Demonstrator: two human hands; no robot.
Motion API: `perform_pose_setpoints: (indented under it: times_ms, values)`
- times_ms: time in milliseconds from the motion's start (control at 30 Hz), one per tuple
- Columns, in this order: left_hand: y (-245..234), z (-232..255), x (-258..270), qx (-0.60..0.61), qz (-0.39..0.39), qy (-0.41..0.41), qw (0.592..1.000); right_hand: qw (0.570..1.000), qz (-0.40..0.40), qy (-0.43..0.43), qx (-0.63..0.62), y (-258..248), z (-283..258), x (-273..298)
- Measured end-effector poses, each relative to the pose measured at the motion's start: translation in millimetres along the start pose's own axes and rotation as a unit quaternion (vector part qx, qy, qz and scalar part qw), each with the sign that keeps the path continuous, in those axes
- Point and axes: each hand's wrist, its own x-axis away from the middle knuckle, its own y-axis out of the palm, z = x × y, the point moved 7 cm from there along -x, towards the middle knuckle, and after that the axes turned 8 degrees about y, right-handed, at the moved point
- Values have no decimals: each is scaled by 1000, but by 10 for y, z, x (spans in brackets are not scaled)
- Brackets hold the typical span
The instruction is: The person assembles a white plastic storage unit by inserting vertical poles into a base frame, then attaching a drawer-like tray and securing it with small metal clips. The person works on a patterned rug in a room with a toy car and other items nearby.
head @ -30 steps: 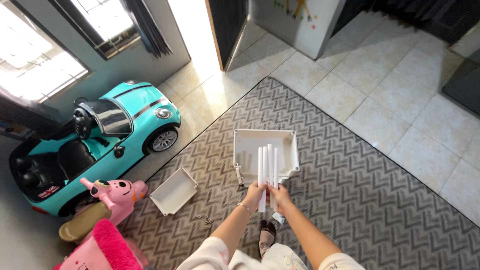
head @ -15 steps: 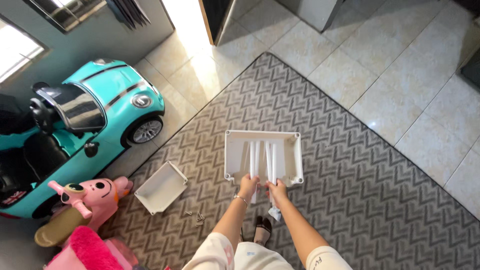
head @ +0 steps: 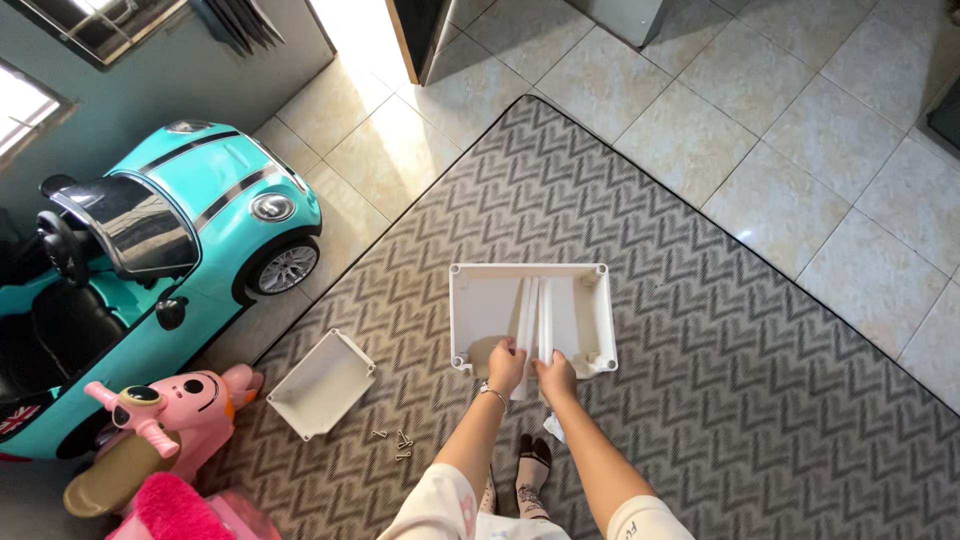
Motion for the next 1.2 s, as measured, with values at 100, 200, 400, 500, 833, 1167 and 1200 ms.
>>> perform_pose_setpoints:
  times_ms: [100, 200, 400, 500, 833, 1167, 1200]
  values:
    - [41, -90, 1, -3, -20, -41, 999, 999, 11, 15, 33, 22, 20, -15]
    - [51, -48, -13, -24, -14, -4, 1000, 996, 18, 18, 80, 25, 13, -59]
    - [-155, 156, 316, -61, 34, 117, 991, 993, 56, -18, 99, -128, -127, 49]
    - [-396, 335, 673, -22, 86, 219, 972, 970, 146, -140, 133, -280, -412, 284]
    - [-1204, -219, 999, -48, 207, 84, 973, 924, -89, -363, 79, 478, -1366, 1137]
    - [-1139, -424, 561, -108, 145, -20, 983, 903, -51, -342, 256, 903, -1403, 1121]
    - [-1139, -423, 551, -122, 139, -20, 983, 902, -53, -338, 264, 926, -1378, 1106]
